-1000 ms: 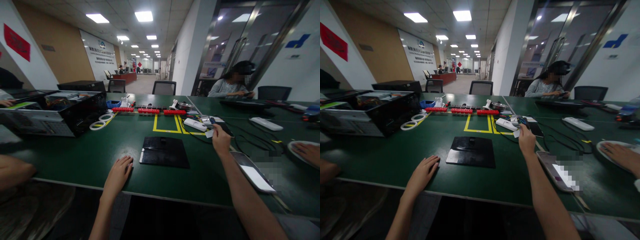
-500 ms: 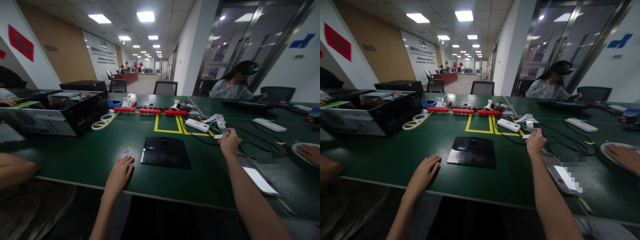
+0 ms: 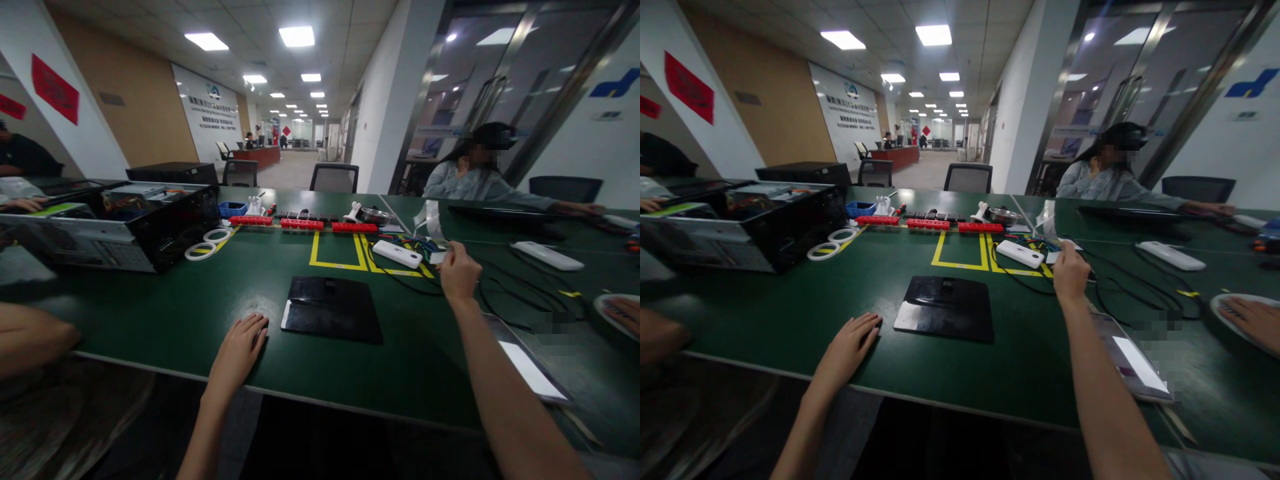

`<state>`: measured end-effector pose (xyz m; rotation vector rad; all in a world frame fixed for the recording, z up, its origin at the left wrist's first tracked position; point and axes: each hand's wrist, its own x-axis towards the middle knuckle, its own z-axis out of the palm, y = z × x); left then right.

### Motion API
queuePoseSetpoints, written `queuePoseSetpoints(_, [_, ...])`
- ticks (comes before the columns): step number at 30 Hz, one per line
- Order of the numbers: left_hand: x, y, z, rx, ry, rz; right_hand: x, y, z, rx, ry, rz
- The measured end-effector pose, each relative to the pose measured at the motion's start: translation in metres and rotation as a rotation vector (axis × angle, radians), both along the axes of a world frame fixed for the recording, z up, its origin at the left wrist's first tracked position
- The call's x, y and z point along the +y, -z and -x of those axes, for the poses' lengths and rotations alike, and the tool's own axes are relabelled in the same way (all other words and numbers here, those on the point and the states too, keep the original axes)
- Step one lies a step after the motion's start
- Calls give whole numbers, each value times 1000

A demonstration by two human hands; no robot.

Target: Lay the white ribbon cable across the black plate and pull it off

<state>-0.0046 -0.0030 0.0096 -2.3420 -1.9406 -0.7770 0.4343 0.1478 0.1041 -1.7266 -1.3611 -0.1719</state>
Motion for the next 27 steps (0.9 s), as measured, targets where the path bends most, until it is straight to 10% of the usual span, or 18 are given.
queuePoseSetpoints(3, [0, 1, 1, 10, 1, 6, -17, -18, 18, -174, -18, -141])
queuePoseSetpoints(8, [1, 4, 2, 2, 8, -17, -68, -45, 56, 221, -434, -223])
queuePoseSetpoints(14, [2, 6, 4, -17, 16, -19, -107, -53, 63, 564, -940, 167])
queuePoseSetpoints(19, [2, 7, 4, -27, 13, -35, -91, -30, 70, 463, -1181, 798])
queuePoseSetpoints(27, [6, 7, 4, -26, -7, -72, -59, 28, 84, 324, -1214, 935])
